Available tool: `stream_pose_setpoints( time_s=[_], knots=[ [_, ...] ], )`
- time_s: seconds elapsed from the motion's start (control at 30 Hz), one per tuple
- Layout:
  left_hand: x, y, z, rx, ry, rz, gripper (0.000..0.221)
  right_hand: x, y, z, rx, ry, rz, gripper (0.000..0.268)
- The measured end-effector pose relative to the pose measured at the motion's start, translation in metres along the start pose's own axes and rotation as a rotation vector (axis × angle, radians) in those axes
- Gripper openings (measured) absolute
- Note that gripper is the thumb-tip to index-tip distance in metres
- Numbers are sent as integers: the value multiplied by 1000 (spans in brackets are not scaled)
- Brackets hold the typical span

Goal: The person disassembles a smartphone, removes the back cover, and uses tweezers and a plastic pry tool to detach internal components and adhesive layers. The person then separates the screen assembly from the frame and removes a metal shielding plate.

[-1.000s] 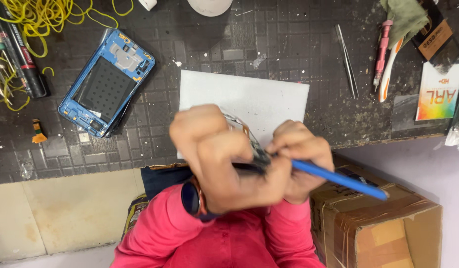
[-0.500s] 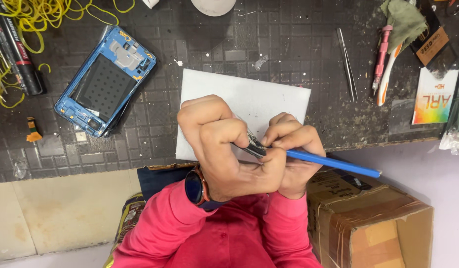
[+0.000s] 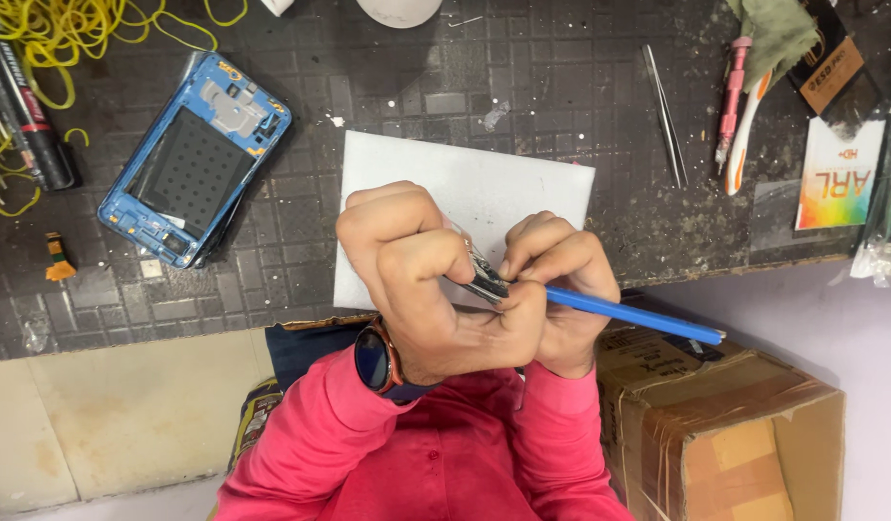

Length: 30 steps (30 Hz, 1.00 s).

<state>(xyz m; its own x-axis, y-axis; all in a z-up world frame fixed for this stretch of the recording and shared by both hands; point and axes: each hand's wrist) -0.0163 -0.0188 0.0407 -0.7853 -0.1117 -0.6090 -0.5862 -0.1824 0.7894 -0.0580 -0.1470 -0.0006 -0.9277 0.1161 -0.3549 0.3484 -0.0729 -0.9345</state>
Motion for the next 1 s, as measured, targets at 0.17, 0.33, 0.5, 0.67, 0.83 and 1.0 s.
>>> stream_pose_setpoints(
  time_s=[0.17, 0.33, 0.5, 0.67, 0.83, 1.0],
  knots=[
    [2, -5, -1, 16, 8, -57, 50, 6, 9, -5, -70, 64, 37, 25],
    [5, -5, -8, 65, 36, -68, 49, 14, 16, -11, -165, 135, 29, 25],
    [-1, -6, -4, 36, 52, -77, 51, 13, 16, -2, -275, 259, 50, 21],
    [-5, -1, -3, 39, 21, -71, 47, 3, 2, 36, 172, 479, -202, 12],
    [-4, 1, 1, 78, 115, 16, 45, -18, -6, 87, 1035, 288, -418, 6],
    [-11, 1, 11, 223, 213, 114, 46, -23, -2, 107, 1400, 243, -460, 8]
  ],
)
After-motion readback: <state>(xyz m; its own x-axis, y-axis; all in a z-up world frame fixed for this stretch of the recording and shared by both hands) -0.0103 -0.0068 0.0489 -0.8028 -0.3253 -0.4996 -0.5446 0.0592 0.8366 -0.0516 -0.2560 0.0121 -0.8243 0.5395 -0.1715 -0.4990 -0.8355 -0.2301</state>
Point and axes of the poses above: each hand's wrist, its own x-axis away from the middle knuckle, its own z-axis out of the back of the hand, y = z × x, and after that the axes turned 9 degrees about x, right-handed
